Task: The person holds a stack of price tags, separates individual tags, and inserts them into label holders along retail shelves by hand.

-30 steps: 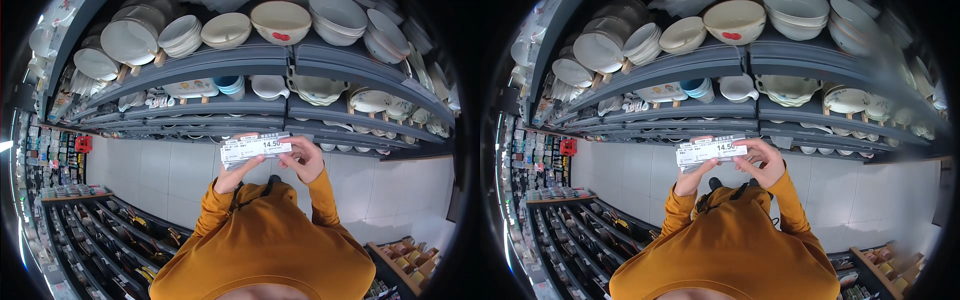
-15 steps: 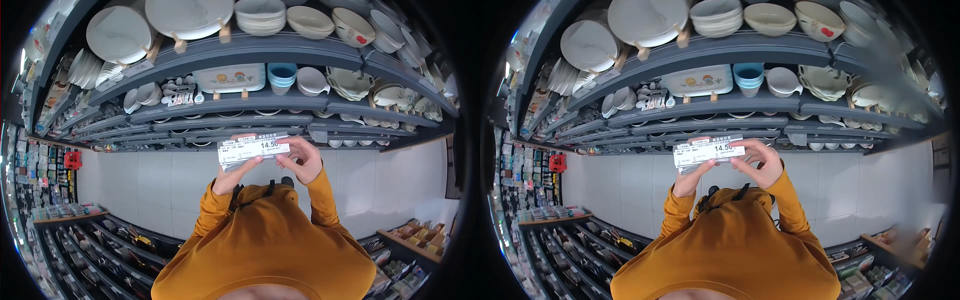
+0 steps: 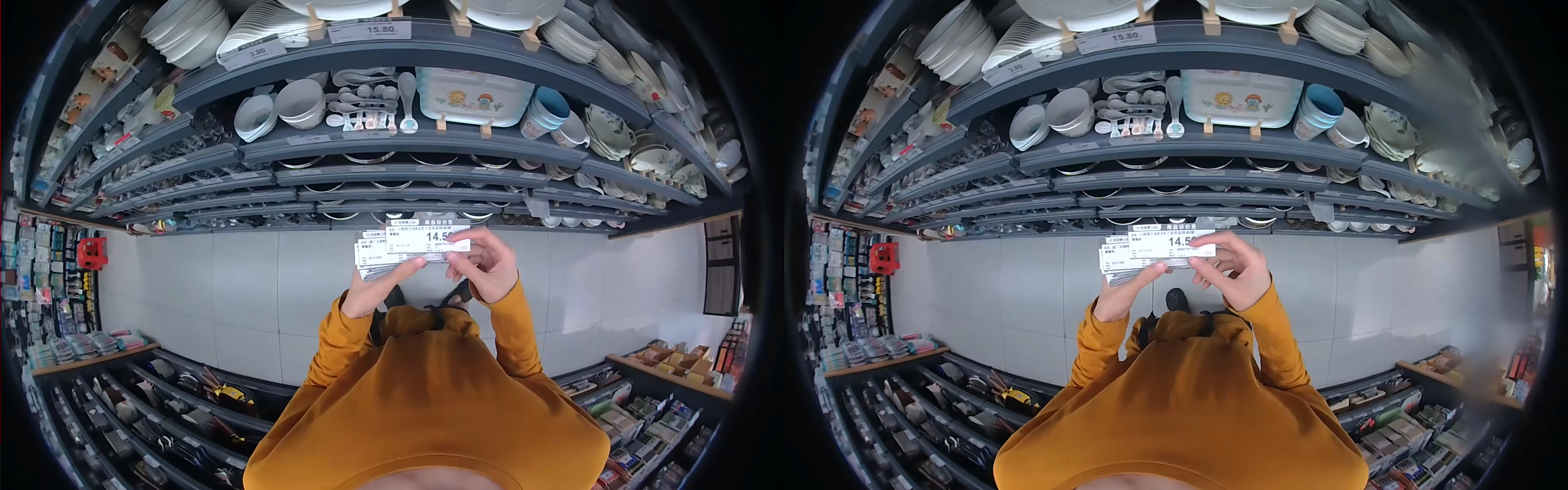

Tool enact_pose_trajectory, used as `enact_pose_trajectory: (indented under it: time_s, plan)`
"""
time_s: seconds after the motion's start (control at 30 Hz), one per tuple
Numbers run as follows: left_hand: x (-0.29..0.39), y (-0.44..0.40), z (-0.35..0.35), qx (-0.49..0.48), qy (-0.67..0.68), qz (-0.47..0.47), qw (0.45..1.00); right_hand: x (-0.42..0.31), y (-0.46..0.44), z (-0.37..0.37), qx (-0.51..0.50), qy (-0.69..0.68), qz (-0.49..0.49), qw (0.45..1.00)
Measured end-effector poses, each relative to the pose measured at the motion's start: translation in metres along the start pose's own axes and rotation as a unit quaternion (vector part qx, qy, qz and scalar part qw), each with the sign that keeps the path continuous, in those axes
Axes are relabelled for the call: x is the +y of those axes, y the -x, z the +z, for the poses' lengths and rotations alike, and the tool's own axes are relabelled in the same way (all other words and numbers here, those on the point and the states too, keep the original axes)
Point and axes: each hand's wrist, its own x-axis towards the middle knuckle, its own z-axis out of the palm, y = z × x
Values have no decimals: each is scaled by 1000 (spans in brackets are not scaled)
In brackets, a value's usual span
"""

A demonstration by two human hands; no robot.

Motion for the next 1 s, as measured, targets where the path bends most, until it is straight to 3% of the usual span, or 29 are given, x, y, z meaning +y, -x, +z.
enact_pose_trajectory:
  time_s: [0.5,1.0]
  plan:
    - [12,24,-47,-25,8,28,999,0,4,56,14,20,-32,999]
    - [12,20,-44,-57,11,31,998,1,10,51,44,21,-52,997]
